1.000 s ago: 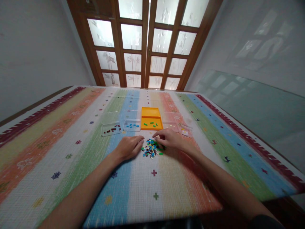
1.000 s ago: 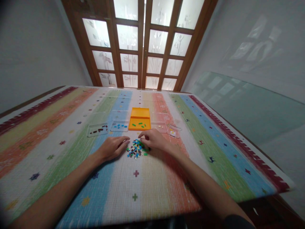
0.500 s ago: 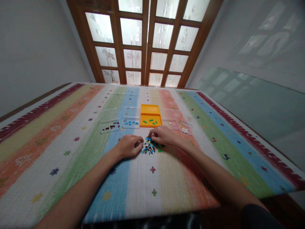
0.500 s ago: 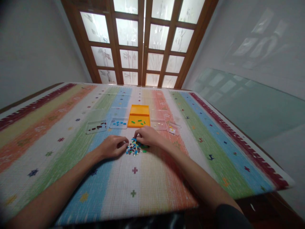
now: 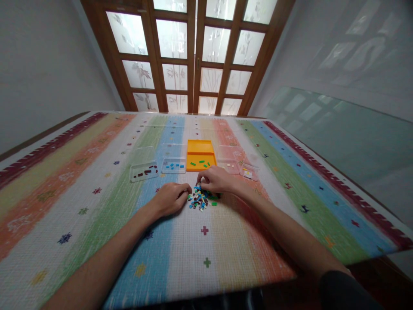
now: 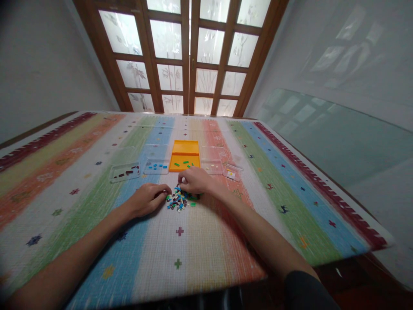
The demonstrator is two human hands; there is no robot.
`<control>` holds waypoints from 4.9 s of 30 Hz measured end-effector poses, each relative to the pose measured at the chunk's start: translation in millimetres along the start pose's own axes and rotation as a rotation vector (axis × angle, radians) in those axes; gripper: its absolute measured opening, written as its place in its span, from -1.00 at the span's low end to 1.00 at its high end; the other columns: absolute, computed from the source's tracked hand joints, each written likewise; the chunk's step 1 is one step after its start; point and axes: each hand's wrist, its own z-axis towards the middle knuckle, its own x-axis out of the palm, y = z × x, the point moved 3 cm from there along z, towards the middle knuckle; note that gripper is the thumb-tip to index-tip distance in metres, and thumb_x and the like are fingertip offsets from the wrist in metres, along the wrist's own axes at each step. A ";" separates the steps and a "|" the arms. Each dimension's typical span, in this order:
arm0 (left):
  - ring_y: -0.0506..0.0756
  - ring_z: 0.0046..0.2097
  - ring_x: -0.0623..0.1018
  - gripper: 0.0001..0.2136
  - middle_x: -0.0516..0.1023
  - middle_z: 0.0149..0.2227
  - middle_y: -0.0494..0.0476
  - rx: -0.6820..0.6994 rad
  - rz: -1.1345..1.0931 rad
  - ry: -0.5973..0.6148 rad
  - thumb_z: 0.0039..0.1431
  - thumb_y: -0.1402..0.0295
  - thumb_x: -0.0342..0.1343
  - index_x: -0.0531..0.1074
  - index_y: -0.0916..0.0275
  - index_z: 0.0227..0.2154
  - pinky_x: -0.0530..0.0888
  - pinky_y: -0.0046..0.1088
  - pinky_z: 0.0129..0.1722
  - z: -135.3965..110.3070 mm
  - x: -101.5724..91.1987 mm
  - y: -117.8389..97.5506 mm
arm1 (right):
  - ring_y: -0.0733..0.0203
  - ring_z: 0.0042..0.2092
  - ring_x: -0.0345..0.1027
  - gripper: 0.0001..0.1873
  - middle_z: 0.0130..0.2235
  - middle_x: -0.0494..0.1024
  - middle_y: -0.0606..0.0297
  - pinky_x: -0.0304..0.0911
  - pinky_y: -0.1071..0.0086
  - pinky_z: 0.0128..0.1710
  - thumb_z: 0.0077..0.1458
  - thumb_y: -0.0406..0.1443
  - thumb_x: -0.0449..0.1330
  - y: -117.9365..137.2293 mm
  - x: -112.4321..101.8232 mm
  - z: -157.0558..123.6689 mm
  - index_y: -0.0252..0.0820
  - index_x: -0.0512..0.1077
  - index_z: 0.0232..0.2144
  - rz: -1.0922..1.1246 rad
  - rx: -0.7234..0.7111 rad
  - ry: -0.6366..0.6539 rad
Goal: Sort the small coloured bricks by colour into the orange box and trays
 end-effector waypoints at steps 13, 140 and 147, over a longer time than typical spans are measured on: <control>0.01 -0.56 0.36 -0.80 0.38 -0.63 -0.02 -0.066 -0.024 -0.064 0.15 0.30 0.03 0.53 0.24 -0.36 0.17 -0.45 -0.47 -1.2 3.4 -5.0 | 0.14 -0.21 0.48 -0.79 -0.26 0.67 0.19 0.10 0.40 -0.36 0.14 -0.25 0.27 8.6 1.5 1.8 -0.14 0.63 -0.18 -0.098 -0.013 0.042; -0.01 -0.56 0.40 -0.74 0.51 -0.56 0.05 0.249 0.012 -0.129 0.31 0.32 -0.02 0.55 0.26 -0.36 0.26 -0.48 -0.51 -6.7 2.7 -17.8 | 0.27 -0.37 0.42 -0.71 -0.30 0.67 0.23 0.10 0.46 -0.40 0.07 -0.39 0.22 2.5 -9.2 -9.4 -0.16 0.65 -0.16 -0.039 -0.191 0.255; 0.01 -0.50 0.48 -0.75 0.60 -0.46 0.09 0.246 -0.018 -0.095 0.28 0.36 -0.02 0.58 0.23 -0.21 0.33 -0.47 -0.46 -6.7 5.7 -17.0 | 0.26 -0.35 0.42 -0.78 -0.30 0.67 0.22 0.08 0.44 -0.40 0.17 -0.32 0.22 3.7 -10.2 -9.5 -0.15 0.64 -0.18 -0.053 -0.242 0.197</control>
